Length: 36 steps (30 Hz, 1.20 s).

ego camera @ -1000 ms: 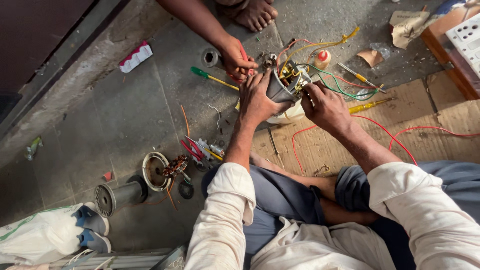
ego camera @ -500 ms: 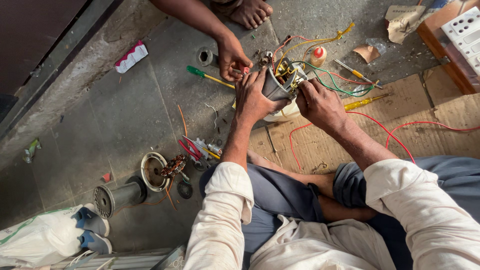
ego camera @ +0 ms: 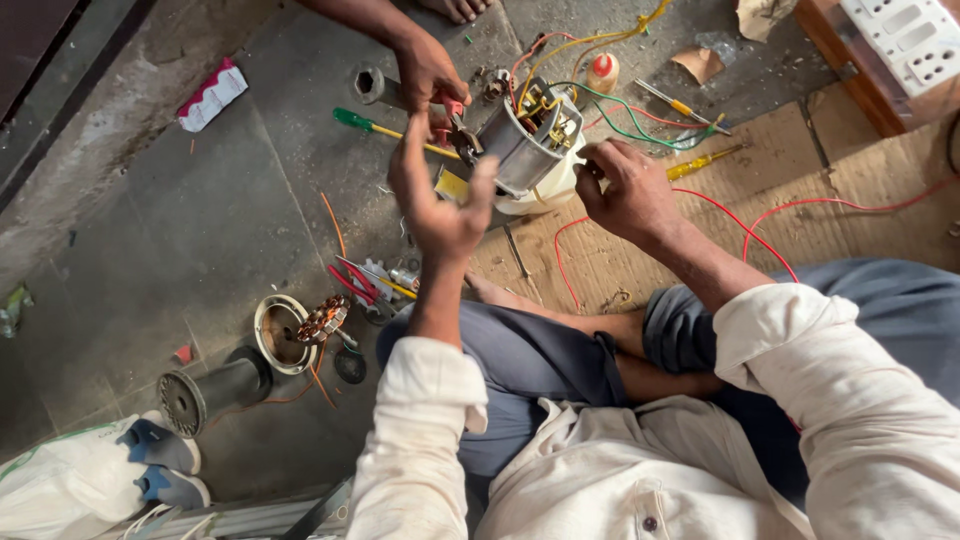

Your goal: The person repairs an electric motor by stripping and connecting various colored wires using a pair of pliers and their hands while seated on the floor.

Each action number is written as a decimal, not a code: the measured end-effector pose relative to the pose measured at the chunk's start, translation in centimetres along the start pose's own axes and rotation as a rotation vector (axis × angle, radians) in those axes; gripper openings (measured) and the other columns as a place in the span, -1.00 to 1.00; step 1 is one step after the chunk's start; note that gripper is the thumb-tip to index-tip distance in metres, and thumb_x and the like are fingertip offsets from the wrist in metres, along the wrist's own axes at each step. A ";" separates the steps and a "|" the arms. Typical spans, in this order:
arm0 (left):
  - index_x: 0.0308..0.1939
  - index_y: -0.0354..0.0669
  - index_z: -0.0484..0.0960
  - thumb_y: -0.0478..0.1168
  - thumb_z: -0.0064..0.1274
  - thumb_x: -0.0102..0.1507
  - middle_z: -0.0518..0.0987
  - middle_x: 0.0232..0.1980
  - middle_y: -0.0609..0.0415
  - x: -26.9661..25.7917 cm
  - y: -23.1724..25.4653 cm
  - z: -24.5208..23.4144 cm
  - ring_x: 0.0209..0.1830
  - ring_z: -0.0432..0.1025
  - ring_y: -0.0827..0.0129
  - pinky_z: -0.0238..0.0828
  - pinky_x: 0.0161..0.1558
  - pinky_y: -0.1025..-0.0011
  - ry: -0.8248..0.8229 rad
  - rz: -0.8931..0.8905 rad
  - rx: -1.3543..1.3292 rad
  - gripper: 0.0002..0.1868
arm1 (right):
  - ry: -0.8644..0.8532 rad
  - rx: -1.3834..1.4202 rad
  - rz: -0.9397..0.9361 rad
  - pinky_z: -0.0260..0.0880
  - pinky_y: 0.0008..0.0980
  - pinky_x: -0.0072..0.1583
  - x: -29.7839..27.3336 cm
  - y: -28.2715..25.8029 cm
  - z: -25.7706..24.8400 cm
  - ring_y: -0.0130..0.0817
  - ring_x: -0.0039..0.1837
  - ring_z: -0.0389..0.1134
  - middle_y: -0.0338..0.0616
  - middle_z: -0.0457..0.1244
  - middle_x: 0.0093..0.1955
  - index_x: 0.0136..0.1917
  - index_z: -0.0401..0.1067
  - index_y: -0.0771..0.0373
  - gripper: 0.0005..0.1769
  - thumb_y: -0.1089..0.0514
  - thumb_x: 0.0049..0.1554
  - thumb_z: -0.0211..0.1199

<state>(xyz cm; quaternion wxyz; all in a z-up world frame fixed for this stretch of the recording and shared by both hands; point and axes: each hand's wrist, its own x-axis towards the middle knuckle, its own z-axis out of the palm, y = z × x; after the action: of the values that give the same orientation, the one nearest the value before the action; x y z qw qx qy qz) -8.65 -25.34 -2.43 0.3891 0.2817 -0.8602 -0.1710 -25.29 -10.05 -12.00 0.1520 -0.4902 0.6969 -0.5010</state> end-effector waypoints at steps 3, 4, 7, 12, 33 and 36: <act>-0.11 -0.19 0.65 -0.24 0.14 0.40 0.66 -0.16 0.04 -3.5 2.3 -3.6 -0.21 0.58 0.24 0.49 -0.01 0.42 -0.127 -0.199 -0.193 -0.91 | -0.213 -0.178 0.042 0.43 -0.11 -0.08 -1.7 -0.7 -2.0 -0.04 -0.12 0.42 -0.02 0.33 -0.11 0.02 0.45 0.22 -0.85 0.16 0.20 0.28; -0.18 -0.24 0.65 -0.24 0.13 0.35 0.64 -0.24 0.00 -5.0 3.2 -3.9 -0.25 0.55 0.15 0.49 -0.08 0.34 -0.285 -0.319 -0.305 -0.88 | -0.218 -0.192 0.051 0.43 -0.11 -0.08 -2.3 -0.7 -3.0 -0.04 -0.12 0.42 -0.02 0.33 -0.11 0.02 0.45 0.22 -0.85 0.16 0.20 0.28; -0.33 -0.23 0.68 -0.20 0.15 0.27 0.66 -0.31 -0.09 -8.9 4.5 -3.0 -0.28 0.54 -0.03 0.23 -0.07 -0.12 -0.729 -0.347 -0.137 -0.84 | -0.454 -0.435 -0.199 0.45 -0.06 -0.04 -4.1 -0.8 -5.7 0.00 -0.04 0.43 -0.03 0.34 -0.12 -0.07 0.46 0.23 -0.77 0.04 0.10 0.28; -0.22 -0.20 0.63 -0.20 0.01 0.34 0.65 -0.18 -0.23 -12.2 1.4 0.3 -0.08 0.53 -0.13 0.40 -0.03 -0.05 -1.244 -0.254 0.183 -0.84 | -0.438 -0.423 0.159 0.44 0.01 0.00 -8.9 -1.3 -10.2 0.07 0.03 0.41 0.03 0.37 -0.06 0.01 0.49 0.24 -0.76 0.07 0.13 0.26; -0.30 -0.15 0.71 -0.32 0.11 0.03 0.61 -0.22 -0.07 -13.7 1.2 6.7 -0.14 0.51 0.00 0.45 -0.12 0.14 -1.171 0.386 0.030 -0.82 | -0.381 -0.482 0.539 0.40 0.03 -0.01 -7.5 6.8 -11.0 0.17 0.00 0.40 0.15 0.39 -0.04 0.12 0.57 0.14 -0.66 0.13 0.05 0.27; -0.20 -0.19 0.67 -0.31 0.14 0.24 0.60 -0.26 -0.02 -12.4 4.7 5.7 -0.20 0.50 0.09 0.44 -0.12 0.21 -0.780 0.087 -0.407 -0.93 | -0.584 -0.591 0.495 0.43 0.02 0.05 -7.1 5.7 -10.5 0.12 0.09 0.41 0.11 0.40 -0.01 0.14 0.55 0.14 -0.70 0.18 0.11 0.26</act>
<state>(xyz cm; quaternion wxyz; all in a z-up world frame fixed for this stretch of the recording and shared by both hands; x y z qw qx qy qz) -8.02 -13.57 -10.70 0.0897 0.0773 -0.9025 -0.4141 -32.38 1.72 -14.07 0.3101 -0.4520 0.8333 -0.0719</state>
